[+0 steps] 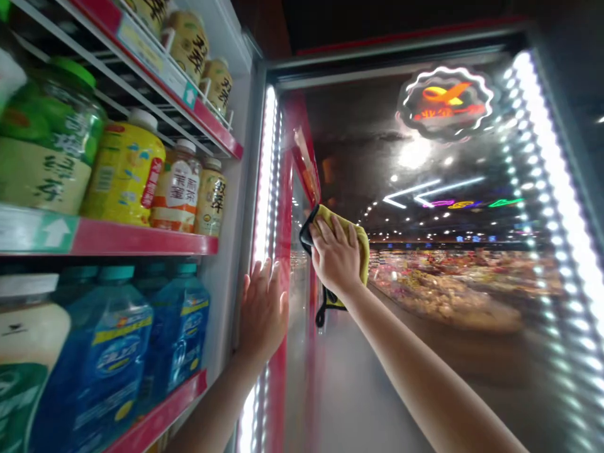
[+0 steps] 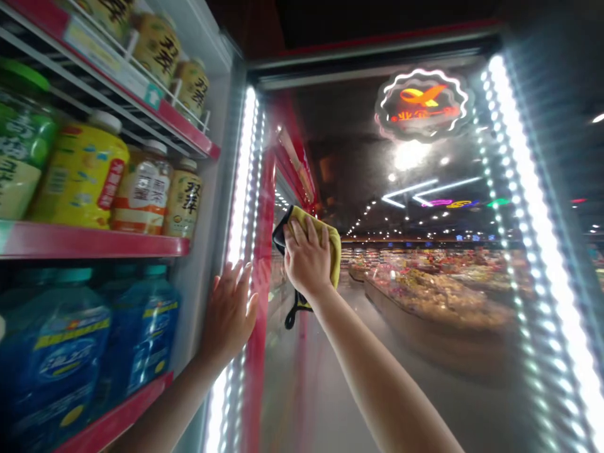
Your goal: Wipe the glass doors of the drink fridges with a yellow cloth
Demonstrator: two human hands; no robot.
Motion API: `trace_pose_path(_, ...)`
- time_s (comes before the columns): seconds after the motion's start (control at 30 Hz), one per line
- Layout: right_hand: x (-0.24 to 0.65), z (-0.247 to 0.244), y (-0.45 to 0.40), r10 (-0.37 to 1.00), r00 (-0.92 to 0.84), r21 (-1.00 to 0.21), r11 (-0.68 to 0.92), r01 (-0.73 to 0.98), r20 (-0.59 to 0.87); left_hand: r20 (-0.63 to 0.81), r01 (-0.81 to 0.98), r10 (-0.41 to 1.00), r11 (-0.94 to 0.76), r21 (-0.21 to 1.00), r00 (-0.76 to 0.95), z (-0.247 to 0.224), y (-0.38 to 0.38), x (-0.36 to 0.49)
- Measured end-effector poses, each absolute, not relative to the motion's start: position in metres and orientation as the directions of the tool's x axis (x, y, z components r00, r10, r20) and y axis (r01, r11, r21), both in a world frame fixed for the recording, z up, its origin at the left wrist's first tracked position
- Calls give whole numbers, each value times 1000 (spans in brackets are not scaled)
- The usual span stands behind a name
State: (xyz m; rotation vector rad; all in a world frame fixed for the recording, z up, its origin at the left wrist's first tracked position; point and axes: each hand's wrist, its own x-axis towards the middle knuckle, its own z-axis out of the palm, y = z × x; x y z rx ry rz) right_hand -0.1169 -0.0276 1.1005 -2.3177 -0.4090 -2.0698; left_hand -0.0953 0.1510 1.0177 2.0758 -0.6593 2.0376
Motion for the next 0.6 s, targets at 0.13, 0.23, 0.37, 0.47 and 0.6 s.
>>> trace_pose_path(0.13,-124,1062,-37,305,173,271,-943,195,936,972,-430,-231,-874,-225,-39,1020,144,-90)
trace_pose_path(0.23,-126,1076,-46,407,203,364,-906,218,891,966,-455,-245,-854,-253,-77,1033,127,-87)
trace_pose_path(0.37,-132,1100,-84,189,89,178,-977,118,978,957,-486,-265,-825,-288,-119,1040,107,-88)
trace_pose_path(0.47,-136,1074,-98,53,0,52,-997,55,999,955,-482,-275,-825,-295,-114,1036,107,-89)
trace_pose_path(0.6,-136,1042,-87,191,65,187,-980,60,979,954,-488,-278,-821,-296,-110,1037,107,-87)
